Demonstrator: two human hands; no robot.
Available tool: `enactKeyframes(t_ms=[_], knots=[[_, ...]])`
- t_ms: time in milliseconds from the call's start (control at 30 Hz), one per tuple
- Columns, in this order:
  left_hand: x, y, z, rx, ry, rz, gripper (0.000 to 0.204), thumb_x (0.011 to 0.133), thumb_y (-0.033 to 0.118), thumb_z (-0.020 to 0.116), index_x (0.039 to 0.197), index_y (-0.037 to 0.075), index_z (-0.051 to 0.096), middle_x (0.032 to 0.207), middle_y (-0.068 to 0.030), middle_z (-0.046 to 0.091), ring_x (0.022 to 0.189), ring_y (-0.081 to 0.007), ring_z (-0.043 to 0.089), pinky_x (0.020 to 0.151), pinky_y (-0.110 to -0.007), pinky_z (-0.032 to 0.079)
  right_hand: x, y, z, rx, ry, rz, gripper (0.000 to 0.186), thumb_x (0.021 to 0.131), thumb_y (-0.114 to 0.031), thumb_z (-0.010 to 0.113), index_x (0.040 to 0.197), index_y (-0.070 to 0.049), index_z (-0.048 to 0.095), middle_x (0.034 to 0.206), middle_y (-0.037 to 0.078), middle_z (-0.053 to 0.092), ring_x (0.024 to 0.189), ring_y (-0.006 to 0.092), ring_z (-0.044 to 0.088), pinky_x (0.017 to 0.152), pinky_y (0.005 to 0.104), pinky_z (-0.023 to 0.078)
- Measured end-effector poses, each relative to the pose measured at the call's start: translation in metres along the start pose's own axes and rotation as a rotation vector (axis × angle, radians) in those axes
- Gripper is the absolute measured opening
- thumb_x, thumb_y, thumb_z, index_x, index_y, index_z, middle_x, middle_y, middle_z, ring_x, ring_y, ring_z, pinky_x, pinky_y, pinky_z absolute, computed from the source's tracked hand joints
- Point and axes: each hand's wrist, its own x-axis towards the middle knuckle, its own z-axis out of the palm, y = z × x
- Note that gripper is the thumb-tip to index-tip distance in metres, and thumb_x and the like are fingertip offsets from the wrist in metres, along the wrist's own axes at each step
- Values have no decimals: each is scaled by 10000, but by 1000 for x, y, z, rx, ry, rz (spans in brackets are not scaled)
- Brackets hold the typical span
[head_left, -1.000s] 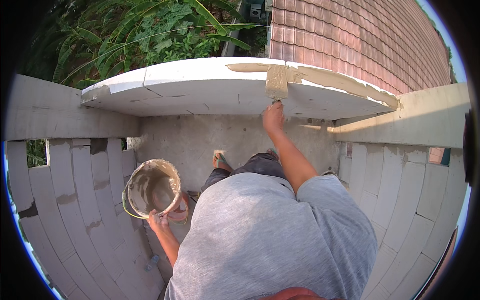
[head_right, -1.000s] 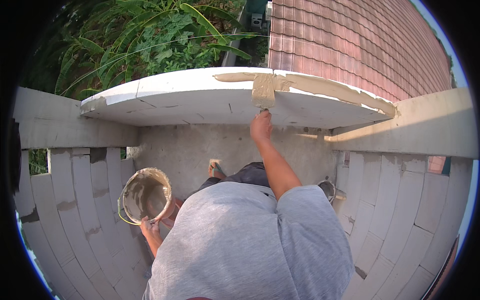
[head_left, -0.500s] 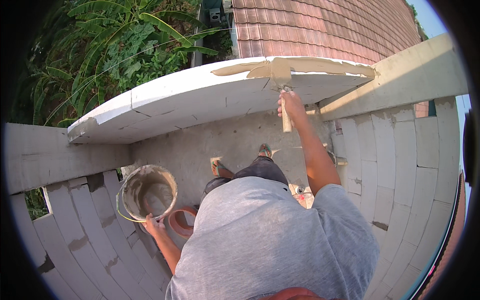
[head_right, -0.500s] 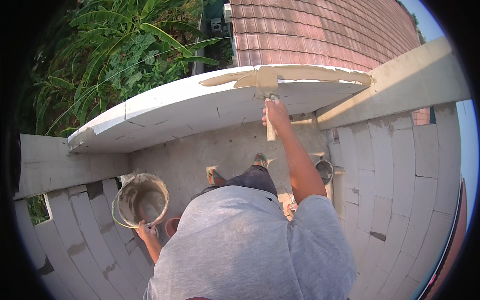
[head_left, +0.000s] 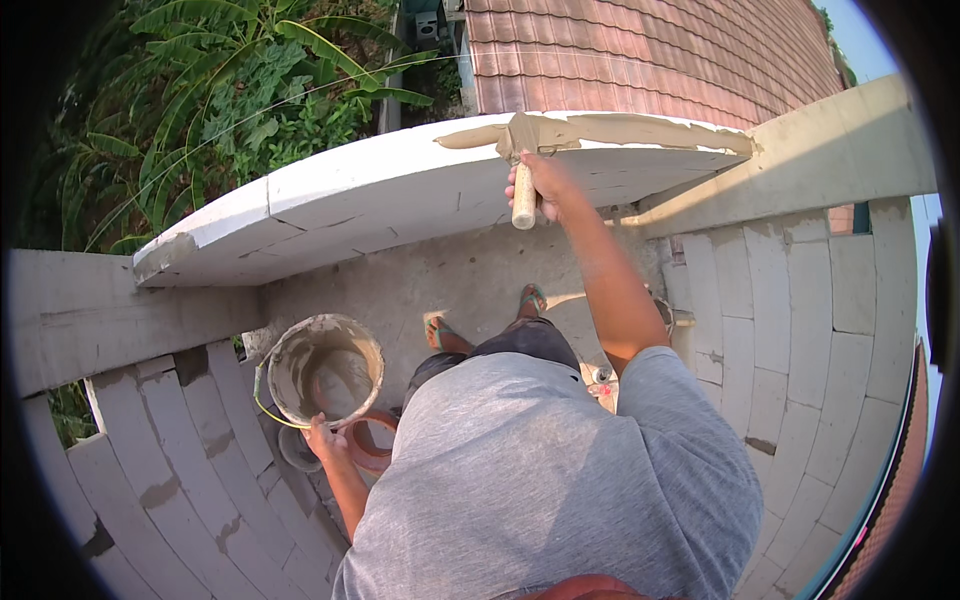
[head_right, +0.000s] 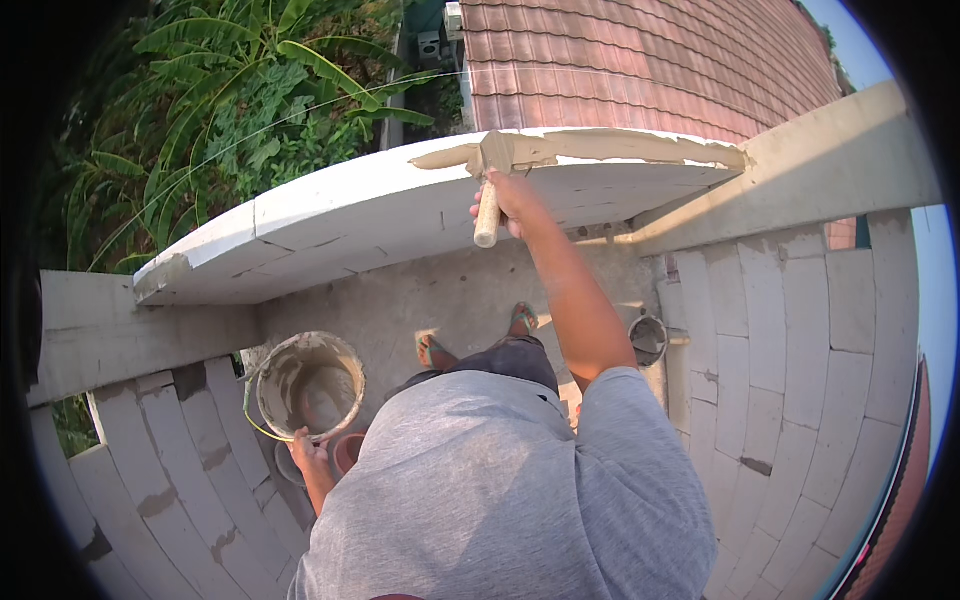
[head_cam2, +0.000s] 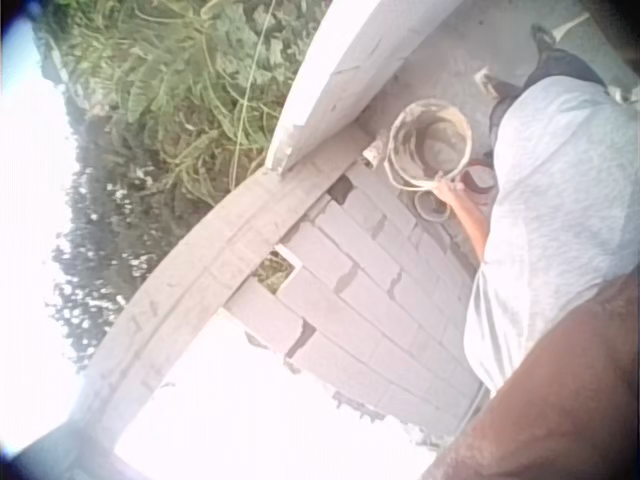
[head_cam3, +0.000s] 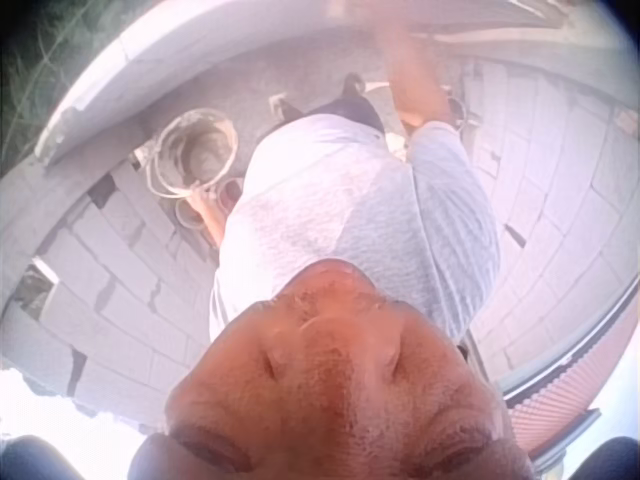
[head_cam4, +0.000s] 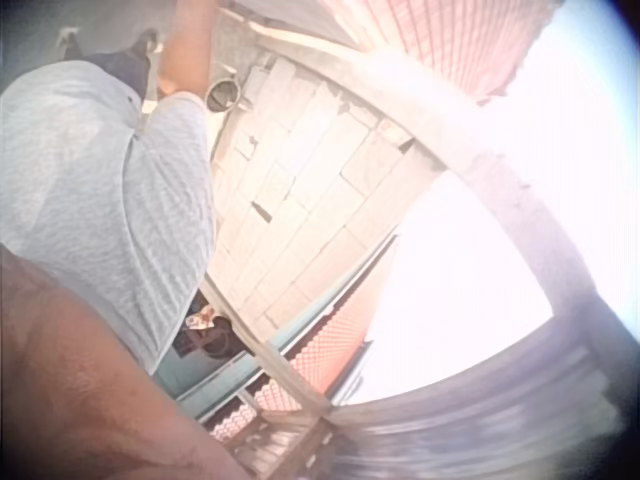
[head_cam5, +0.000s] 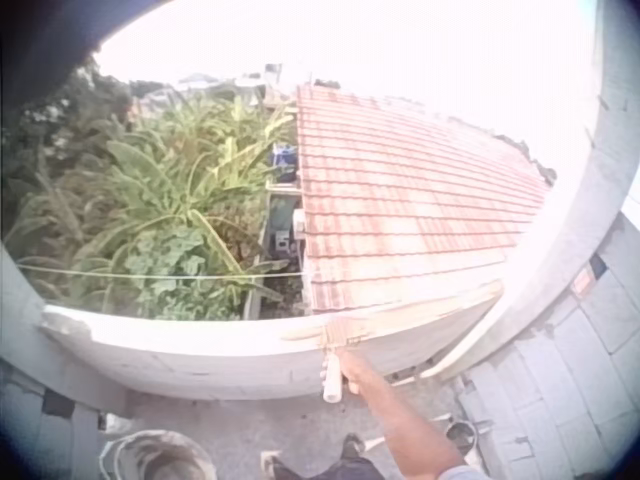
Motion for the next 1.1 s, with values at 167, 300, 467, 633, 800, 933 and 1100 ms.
enactKeyframes(t_ms=[167, 300, 467, 633, 800, 933, 1100], knots=[[8, -1, -14, 12, 29, 9, 609, 833, 22, 566, 1402, 208, 454, 1275, -102, 538, 1068, -365, 638, 717, -601, 631, -1, 14, 68, -10, -124, 64, 401, 1096, -360, 460, 1117, 34, 534, 971, 145, 629, 759, 297, 710, 678, 470, 640], [11, -1, -29, -10, 74, 34, 606, 836, 20, 559, 1404, 203, 454, 1263, -115, 542, 1058, -361, 643, 695, -597, 639, -6, 21, 120, -21, -185, 99, 404, 1095, -381, 486, 1104, 18, 550, 975, 135, 623, 785, 280, 704, 679, 469, 639], [7, 5, -38, -11, 106, 22, 600, 847, 15, 551, 1411, 197, 456, 1275, -119, 545, 1072, -369, 643, 708, -606, 646, -11, 31, 169, -62, -262, 121, 400, 1087, -389, 496, 1131, 6, 537, 989, 134, 632, 778, 284, 727, 696, 439, 640], [8, 4, -50, -67, 127, 26, 602, 851, 12, 556, 1416, 197, 462, 1287, -115, 548, 1080, -375, 642, 694, -587, 655, -15, 37, 199, -282, -298, 74, 415, 1087, -376, 484, 1145, 33, 519, 977, 136, 634, 730, 270, 724, 650, 413, 608], [-1, 2, -51, -57, 149, 16, 598, 852, 10, 569, 1410, 200, 471, 1288, -110, 552, 1112, -375, 632, 727, -620, 647, -6, 59, 192, -719, -215, -122, 434, 1079, -382, 480, 1114, 49, 507, 858, 128, 649, 638, 240, 716, 618, 406, 583], [2, -3, -52, -91, 159, 10, 605, 843, 6, 566, 1406, 207, 472, 1271, -104, 542, 1094, -372, 625, 706, -630, 648, -18, 81, 180, -897, -200, -207, 445, 1076, -363, 466, 1109, 79, 515, 817, 181, 684, 592, 266, 709, 631, 426, 580], [7, -5, -49, -83, 155, -13, 591, 842, 3, 558, 1390, 200, 463, 1238, -99, 530, 1064, -366, 622, 685, -659, 641, -44, 89, 159, -954, -331, -156, 466, 1073, -372, 458, 1127, 87, 517, 844, 229, 696, 613, 325, 709, 688, 476, 563]])
